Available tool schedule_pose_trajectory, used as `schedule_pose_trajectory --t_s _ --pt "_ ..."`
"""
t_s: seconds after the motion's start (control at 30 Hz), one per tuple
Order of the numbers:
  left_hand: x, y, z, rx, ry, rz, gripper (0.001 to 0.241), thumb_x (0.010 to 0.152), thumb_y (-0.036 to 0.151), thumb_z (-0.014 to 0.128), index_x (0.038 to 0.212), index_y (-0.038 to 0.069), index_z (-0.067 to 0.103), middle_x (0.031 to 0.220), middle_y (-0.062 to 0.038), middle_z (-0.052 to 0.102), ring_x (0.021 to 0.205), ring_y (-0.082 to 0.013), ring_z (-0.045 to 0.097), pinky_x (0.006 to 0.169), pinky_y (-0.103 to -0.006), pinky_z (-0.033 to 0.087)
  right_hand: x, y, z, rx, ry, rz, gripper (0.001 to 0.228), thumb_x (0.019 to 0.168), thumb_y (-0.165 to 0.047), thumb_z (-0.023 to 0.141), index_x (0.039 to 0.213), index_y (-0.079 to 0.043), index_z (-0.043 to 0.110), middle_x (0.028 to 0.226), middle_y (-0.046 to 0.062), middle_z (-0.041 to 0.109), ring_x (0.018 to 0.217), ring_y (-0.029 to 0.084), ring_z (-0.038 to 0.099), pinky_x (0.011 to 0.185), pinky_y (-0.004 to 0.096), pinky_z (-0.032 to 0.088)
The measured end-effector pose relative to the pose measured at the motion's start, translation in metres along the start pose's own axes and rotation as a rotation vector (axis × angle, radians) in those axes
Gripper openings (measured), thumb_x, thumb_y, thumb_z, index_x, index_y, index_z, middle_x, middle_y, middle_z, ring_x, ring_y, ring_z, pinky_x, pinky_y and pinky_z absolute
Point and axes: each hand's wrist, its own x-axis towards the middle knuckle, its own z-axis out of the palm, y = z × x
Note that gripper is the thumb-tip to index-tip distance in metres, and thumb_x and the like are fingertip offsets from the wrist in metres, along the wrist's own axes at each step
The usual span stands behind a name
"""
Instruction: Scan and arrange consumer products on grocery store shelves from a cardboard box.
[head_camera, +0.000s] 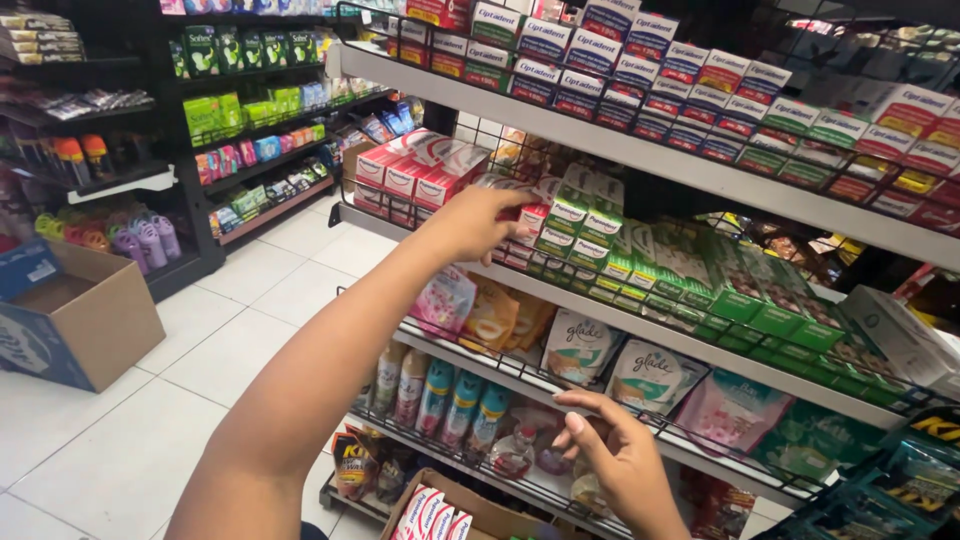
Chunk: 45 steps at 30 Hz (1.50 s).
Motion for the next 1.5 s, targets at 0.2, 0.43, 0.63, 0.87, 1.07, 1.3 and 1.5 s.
schedule_pose_trajectory --t_s 0.2,0.43,0.63,0.87,1.07,1.3,1.5 --pt "0.0 -0.003 0.001 -0.071 -0.006 0.023 0.046 0.09 0.019 0.072 0.135 0.018 0.064 0.094 -0.013 0.076 0.048 -0.0192 0.069 0.049 -0.0349 0.059 0.001 0.0 0.002 0.013 0.005 -0.037 0.031 0.093 -0.02 0.065 0.116 0.0 0.073 0.1 0.008 0.075 0.077 0.013 0.069 0.069 0.028 0.055" --pt "-0.002 0.0 0.001 -0.052 -0.022 -0.009 0.047 0.092 0.019 0.071 0.138 0.021 0.063 0.087 -0.014 0.076 0.049 -0.018 0.069 0.05 -0.0343 0.058 0.0 0.009 -0.001 -0.002 0.006 -0.064 0.029 0.095 -0.017 0.065 0.116 0.0 0.074 0.093 0.01 0.074 0.077 0.013 0.07 0.07 0.028 0.055" --pt "-0.017 0.005 0.001 -0.072 0.003 -0.053 0.055 0.094 0.015 0.066 0.147 0.024 0.052 0.087 -0.018 0.074 0.048 -0.0188 0.067 0.047 -0.0355 0.056 -0.009 0.017 0.0 0.044 0.021 -0.141 0.025 0.096 -0.014 0.062 0.112 0.002 0.073 0.097 0.011 0.073 0.077 0.014 0.07 0.069 0.028 0.055" --pt "-0.104 -0.011 0.035 -0.259 0.558 0.527 0.021 0.111 0.005 0.054 0.13 0.006 0.063 0.118 -0.014 0.074 0.105 -0.0226 0.076 0.088 -0.0326 0.059 -0.051 0.179 -0.021 0.309 0.134 -0.377 0.016 0.096 -0.008 0.067 0.098 0.006 0.073 0.081 0.016 0.076 0.064 0.017 0.069 0.056 0.03 0.056" --pt "-0.238 -0.126 0.204 -0.114 -0.252 0.165 0.016 0.097 0.016 0.065 0.11 0.009 0.071 0.097 -0.017 0.073 0.092 -0.0391 0.07 0.079 -0.0477 0.055 -0.12 0.441 -0.05 -0.347 0.299 0.024 0.012 0.079 -0.018 0.08 0.086 -0.009 0.083 0.053 0.005 0.071 0.043 0.011 0.063 0.043 0.029 0.049" --pt "-0.353 -0.231 0.361 -0.171 -0.622 -0.085 0.015 0.092 0.019 0.065 0.1 0.011 0.074 0.095 -0.014 0.075 0.093 -0.0343 0.072 0.084 -0.0461 0.056 -0.192 0.583 -0.06 -0.636 -0.063 0.277 0.022 0.079 -0.029 0.081 0.099 -0.021 0.084 0.066 0.006 0.078 0.059 0.017 0.076 0.057 0.036 0.057" --pt "-0.377 -0.279 0.424 0.062 -0.644 -0.477 0.017 0.086 0.018 0.067 0.098 0.019 0.079 0.099 -0.012 0.074 0.096 -0.0314 0.072 0.085 -0.0461 0.057 -0.161 0.407 -0.023 -0.652 -0.306 0.528 0.025 0.09 -0.037 0.07 0.104 -0.017 0.076 0.082 0.011 0.077 0.077 0.031 0.075 0.07 0.041 0.058"
